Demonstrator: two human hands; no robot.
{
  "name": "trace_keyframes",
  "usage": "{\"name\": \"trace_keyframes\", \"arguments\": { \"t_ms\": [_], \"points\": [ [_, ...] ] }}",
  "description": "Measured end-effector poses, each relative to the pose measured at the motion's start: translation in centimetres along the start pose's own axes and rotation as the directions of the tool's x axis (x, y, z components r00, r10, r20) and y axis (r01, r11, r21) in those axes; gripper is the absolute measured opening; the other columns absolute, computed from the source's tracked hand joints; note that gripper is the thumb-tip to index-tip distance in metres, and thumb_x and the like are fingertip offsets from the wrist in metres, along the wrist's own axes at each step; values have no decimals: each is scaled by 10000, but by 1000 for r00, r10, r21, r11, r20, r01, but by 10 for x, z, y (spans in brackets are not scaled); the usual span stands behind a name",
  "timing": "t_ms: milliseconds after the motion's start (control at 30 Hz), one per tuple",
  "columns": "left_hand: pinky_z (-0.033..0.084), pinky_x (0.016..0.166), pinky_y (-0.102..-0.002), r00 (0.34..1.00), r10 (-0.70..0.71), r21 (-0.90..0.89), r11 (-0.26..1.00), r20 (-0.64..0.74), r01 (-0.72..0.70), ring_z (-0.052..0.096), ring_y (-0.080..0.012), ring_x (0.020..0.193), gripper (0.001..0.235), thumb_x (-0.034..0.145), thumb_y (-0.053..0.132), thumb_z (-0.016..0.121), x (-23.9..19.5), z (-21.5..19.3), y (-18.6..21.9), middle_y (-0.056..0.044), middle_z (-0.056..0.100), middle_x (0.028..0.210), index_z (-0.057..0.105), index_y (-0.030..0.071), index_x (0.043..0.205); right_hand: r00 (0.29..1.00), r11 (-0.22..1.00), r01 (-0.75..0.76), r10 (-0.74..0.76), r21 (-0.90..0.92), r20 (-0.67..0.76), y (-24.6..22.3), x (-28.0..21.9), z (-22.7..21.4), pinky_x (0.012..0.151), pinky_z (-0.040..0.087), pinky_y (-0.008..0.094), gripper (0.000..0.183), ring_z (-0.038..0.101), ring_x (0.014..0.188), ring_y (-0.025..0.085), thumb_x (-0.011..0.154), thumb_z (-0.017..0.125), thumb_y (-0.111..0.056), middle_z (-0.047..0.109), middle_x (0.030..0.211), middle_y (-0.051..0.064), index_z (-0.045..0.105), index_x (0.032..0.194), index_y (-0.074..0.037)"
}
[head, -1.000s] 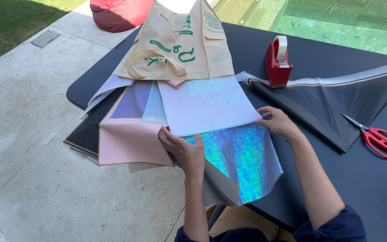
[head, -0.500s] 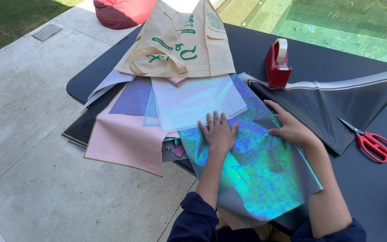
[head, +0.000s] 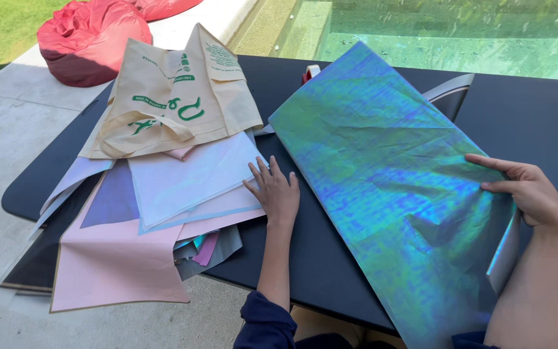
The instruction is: The person folds and layers sheets of black, iridescent, and translucent wrapping film by hand, occasionally using scissors to make small adjustments.
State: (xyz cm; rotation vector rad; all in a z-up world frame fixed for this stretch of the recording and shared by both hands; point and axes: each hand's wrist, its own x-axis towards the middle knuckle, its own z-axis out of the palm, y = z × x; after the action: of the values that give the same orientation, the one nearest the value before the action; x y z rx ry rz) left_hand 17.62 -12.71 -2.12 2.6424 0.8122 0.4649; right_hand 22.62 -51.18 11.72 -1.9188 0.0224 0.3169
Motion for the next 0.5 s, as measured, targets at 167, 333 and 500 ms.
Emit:
{"name": "trace_keyframes", "arguments": {
  "t_ms": [167, 333, 500],
  "points": [
    [212, 1215, -529, 969, 244, -496, 845, 31, -197, 343, -290, 1479, 464, 1014, 258, 520, -27, 14, 86, -134, 422, 1563, 504, 94, 1448, 964, 969, 69, -3, 238, -267, 75, 43, -29, 865, 515, 281, 653, 593, 1053, 174, 802, 587, 130, 631, 1348, 63, 637, 1374, -182],
    [499, 933, -429, 838, 136, -633, 721, 528, 281, 519, -261, 1308, 756, 997, 371, 518, -24, 17, 128, -80, 580, 1376, 180, 98, 1615, 950, 988, -83, 118, 128, -290, 95, 62, -14, 915, 480, 326, 695, 565, 1189, 188, 848, 621, 98, 550, 1468, 45, 552, 1485, -170],
    [588, 741, -416, 816, 215, -658, 713, 536, 244, 689, -263, 1010, 729, 979, 227, 595, 2, 42, 102, -209, 669, 1143, 230, -14, 1561, 891, 758, 15, -306, -652, -335, 124, 72, 3, 987, 480, 616, 924, 497, 1309, 496, 724, 861, -137, 485, 1382, 268, 471, 1561, -179]
  ]
}}
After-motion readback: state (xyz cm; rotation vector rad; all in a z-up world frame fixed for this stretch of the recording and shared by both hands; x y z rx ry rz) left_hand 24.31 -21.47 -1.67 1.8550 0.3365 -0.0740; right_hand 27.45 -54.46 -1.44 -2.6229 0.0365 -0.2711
